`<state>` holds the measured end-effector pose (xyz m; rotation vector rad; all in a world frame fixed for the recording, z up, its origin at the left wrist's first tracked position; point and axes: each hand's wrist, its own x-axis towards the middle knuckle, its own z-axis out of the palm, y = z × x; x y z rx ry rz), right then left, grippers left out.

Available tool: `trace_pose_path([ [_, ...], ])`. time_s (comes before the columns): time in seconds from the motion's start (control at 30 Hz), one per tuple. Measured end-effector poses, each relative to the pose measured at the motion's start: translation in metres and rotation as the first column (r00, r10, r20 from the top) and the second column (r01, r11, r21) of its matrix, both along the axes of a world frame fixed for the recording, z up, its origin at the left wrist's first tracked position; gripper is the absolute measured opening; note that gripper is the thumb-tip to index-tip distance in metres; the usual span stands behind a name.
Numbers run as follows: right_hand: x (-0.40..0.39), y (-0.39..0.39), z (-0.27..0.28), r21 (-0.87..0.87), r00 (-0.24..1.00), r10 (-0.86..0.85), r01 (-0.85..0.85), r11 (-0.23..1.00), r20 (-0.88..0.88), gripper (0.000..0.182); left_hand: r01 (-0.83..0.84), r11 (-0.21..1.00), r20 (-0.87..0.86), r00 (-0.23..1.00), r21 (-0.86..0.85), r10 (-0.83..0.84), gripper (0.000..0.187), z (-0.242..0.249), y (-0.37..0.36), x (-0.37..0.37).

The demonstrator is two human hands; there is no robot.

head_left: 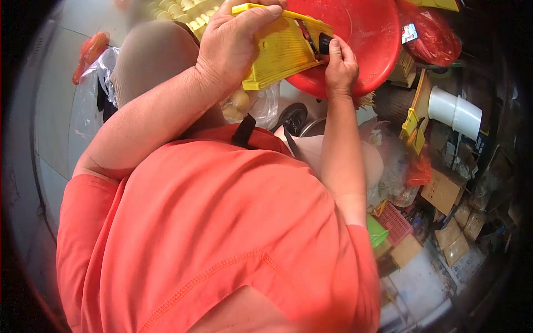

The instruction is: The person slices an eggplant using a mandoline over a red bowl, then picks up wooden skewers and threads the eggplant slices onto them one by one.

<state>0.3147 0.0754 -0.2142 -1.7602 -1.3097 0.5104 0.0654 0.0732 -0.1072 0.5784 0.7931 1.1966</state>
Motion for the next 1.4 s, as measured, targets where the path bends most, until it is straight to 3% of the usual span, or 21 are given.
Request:
trace_pose_path([
  [0.07,0.003,0.0,0.0,-0.033,1.0,0.005,-0.005,0.999,0.0,0.032,0.004,0.995,0.167,0.986,-0.099,0.012,0.019,0.009,-0.001,0.003],
  [0.13,-0.002,0.001,0.007,-0.063,1.0,0.014,-0.014,0.998,-0.001,0.031,-0.003,0.996,0.137,0.99,-0.092,0.016,0.018,0.01,0.0,0.004],
  [0.2,-0.027,-0.006,0.033,-0.102,0.91,-0.131,0.098,0.99,-0.393,0.027,-0.011,0.996,0.11,0.994,-0.089,0.021,0.017,0.011,0.001,0.005],
  [0.3,-0.065,-0.023,0.068,0.032,0.894,0.037,-0.025,0.999,-0.447,0.027,-0.003,0.994,0.11,0.994,-0.11,0.015,0.017,0.01,0.001,0.008],
  [0.33,-0.08,-0.033,0.08,0.025,0.893,0.032,-0.024,0.999,-0.449,0.027,-0.027,0.996,0.136,0.99,-0.086,0.038,0.016,0.009,0.0,0.01],
  [0.43,-0.095,-0.04,0.09,0.249,0.891,0.287,-0.207,0.946,-0.352,0.026,-0.047,0.997,0.178,0.982,-0.061,0.057,0.016,0.01,-0.001,0.011],
  [0.5,-0.064,-0.024,0.059,0.119,0.983,0.077,-0.057,0.991,-0.167,0.027,-0.046,0.997,0.199,0.978,-0.067,0.059,0.015,0.009,-0.002,0.011],
  [0.53,-0.05,-0.016,0.047,0.023,0.963,-0.028,0.036,0.999,-0.268,0.027,-0.033,0.996,0.203,0.978,-0.078,0.048,0.016,0.009,-0.002,0.011],
  [0.57,-0.028,-0.006,0.032,-0.044,0.978,-0.111,0.105,0.994,-0.179,0.026,-0.018,0.996,0.206,0.978,-0.086,0.035,0.016,0.009,-0.002,0.012],
  [0.67,-0.017,0.001,0.023,-0.03,0.975,-0.103,0.099,0.995,-0.196,0.027,0.0,0.996,0.194,0.981,-0.09,0.018,0.016,0.012,0.0,0.01],
  [0.73,-0.063,-0.019,0.07,-0.012,0.919,0.06,-0.07,0.997,-0.389,0.024,-0.02,0.996,0.157,0.987,-0.09,0.033,0.016,0.011,0.0,0.01],
  [0.77,-0.077,-0.027,0.078,-0.016,0.918,0.058,-0.07,0.997,-0.393,0.024,-0.034,0.996,0.117,0.992,-0.086,0.044,0.016,0.01,0.0,0.009],
  [0.83,-0.093,-0.039,0.086,0.288,0.923,0.315,-0.248,0.925,-0.218,0.026,-0.027,0.996,0.143,0.989,-0.085,0.039,0.017,0.008,-0.003,0.01],
  [0.9,-0.069,-0.028,0.069,0.226,0.955,0.279,-0.25,0.941,-0.104,0.025,-0.025,0.997,0.176,0.984,-0.073,0.038,0.017,0.006,-0.003,0.009],
  [0.97,-0.038,-0.01,0.038,-0.037,0.932,-0.055,0.044,0.998,-0.357,0.026,-0.03,0.999,0.002,1.0,-0.016,0.03,0.018,0.001,-0.002,0.007],
  [1.1,-0.03,-0.007,0.032,-0.042,0.964,-0.062,0.053,0.998,-0.26,0.026,-0.032,0.999,-0.027,0.999,0.026,0.033,0.018,0.0,-0.001,0.006],
  [1.17,-0.074,-0.028,0.076,0.022,0.939,0.131,-0.131,0.991,-0.319,0.025,-0.056,0.996,0.146,0.987,-0.07,0.066,0.016,0.005,-0.001,0.007],
  [1.27,-0.085,-0.037,0.075,0.216,0.936,0.289,-0.246,0.945,-0.202,0.025,-0.041,0.999,0.012,0.999,-0.004,0.041,0.018,-0.005,0.001,0.005],
  [1.3,-0.075,-0.031,0.067,0.22,0.935,0.291,-0.246,0.944,-0.201,0.025,-0.041,0.999,0.013,0.999,0.0,0.041,0.018,-0.004,0.001,0.005],
  [1.37,-0.04,-0.012,0.038,-0.055,0.964,0.003,-0.018,0.998,-0.267,0.023,-0.028,1.0,-0.011,1.0,-0.005,0.028,0.018,-0.003,0.0,0.005],
  [1.4,-0.031,-0.008,0.031,-0.055,0.965,0.001,-0.016,0.998,-0.264,0.023,-0.027,1.0,-0.008,1.0,-0.005,0.027,0.018,-0.004,-0.002,0.006],
])
